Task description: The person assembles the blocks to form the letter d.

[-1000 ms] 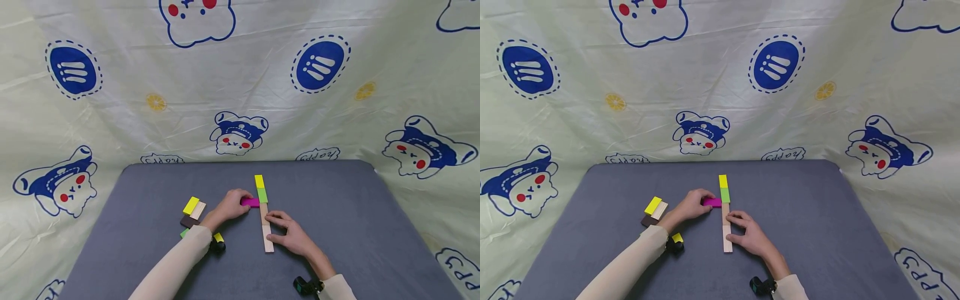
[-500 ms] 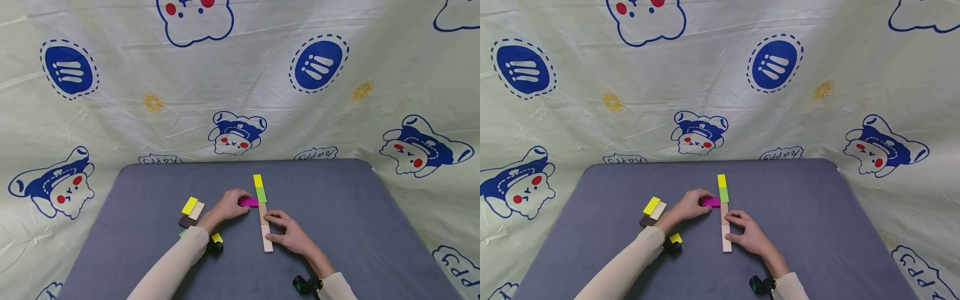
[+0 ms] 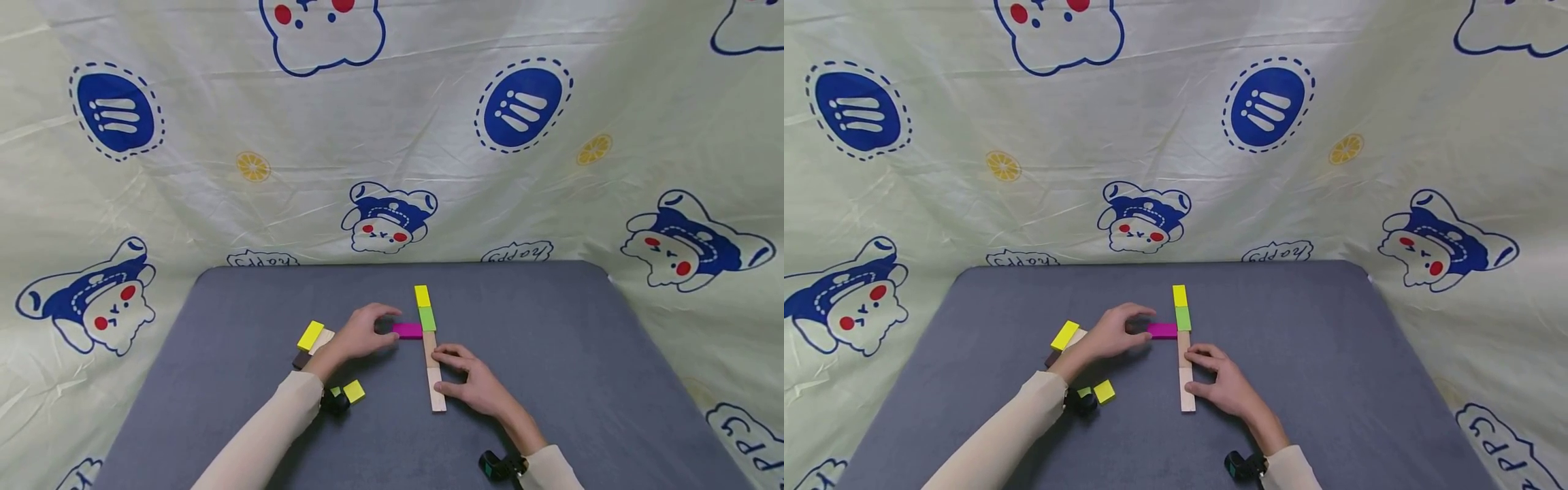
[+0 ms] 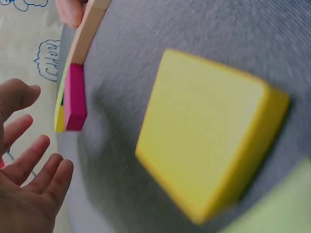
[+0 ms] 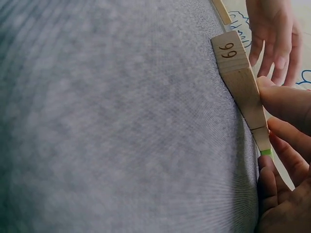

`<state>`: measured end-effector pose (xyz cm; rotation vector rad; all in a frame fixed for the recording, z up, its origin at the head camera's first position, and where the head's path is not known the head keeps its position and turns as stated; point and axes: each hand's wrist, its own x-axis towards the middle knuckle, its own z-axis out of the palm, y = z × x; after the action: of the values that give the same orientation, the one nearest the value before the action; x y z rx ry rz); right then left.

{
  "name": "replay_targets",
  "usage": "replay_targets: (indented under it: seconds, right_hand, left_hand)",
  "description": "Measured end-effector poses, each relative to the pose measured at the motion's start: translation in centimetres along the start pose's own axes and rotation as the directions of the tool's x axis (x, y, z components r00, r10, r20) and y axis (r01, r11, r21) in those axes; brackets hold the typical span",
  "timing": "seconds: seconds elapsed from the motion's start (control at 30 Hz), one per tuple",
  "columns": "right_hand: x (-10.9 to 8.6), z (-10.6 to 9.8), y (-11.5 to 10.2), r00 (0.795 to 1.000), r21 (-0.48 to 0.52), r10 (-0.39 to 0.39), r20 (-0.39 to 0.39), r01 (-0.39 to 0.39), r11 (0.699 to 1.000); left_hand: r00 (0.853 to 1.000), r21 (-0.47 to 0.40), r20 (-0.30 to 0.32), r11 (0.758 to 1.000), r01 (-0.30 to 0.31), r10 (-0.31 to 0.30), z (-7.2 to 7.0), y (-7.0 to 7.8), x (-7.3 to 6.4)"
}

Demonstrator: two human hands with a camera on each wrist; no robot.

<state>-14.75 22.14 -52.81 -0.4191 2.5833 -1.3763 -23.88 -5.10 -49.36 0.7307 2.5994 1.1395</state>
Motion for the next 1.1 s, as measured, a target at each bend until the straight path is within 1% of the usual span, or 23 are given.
replay_targets:
  seconds: [0.1, 0.2, 0.33, 0.43, 0.5, 0.67, 0.77, 0.9, 1.1]
  right_hand:
    - [0.1, 0.0, 0.0, 1.0, 0.004, 0.007, -0.011, -0.007, 1.0]
    - [0.1, 0.0, 0.0, 1.0, -0.002, -0.01, -0.011, 0.01, 1.0]
    - [0.1, -0.1, 0.0, 1.0, -0.009, -0.028, 0.001, 0.028, 1.0]
    - [-0.1, -0.2, 0.0, 1.0, -0.016, -0.02, 0.005, 0.02, 1.0]
    - [-0.3, -0.3, -0.1, 1.0, -0.019, -0.013, 0.004, 0.013, 1.0]
    - [-0.4, -0.2, -0.1, 1.0, -0.021, -0.019, 0.003, 0.019, 1.0]
    - [-0.3, -0.2, -0.1, 1.0, -0.02, -0.017, 0.006, 0.018, 1.0]
    - [-0.2, -0.1, -0.1, 1.0, -0.022, -0.012, 0.004, 0.012, 1.0]
    - [-0.2, 0.0, -0.1, 1.0, -0.025, -0.026, -0.002, 0.026, 0.999]
  left_hand:
    - [1.0, 0.012, -0.011, 1.0, -0.01, 0.01, -1.2, -0.3, -0.5]
    - [0.999, 0.029, -0.036, 0.999, -0.023, 0.024, -2.3, -0.8, -1.2]
    - [0.995, 0.04, -0.096, 0.999, 0.01, -0.006, -3.7, -2.0, -2.6]
    - [0.99, 0.041, -0.138, 0.998, 0.043, -0.037, -4.4, -3.3, -3.8]
    - [0.987, 0.038, -0.151, 0.997, 0.063, -0.057, -4.9, -4.1, -4.5]
    - [0.979, 0.043, -0.182, 0.994, 0.099, -0.09, -5.8, -5.8, -6.1]
    - [0.975, 0.073, -0.202, 0.991, 0.111, -0.095, -6.2, -6.5, -6.8]
    - [0.972, 0.109, -0.21, 0.985, 0.131, -0.106, -6.5, -7.0, -7.4]
    - [0.967, 0.115, -0.225, 0.983, 0.146, -0.117, -6.7, -7.5, -8.1]
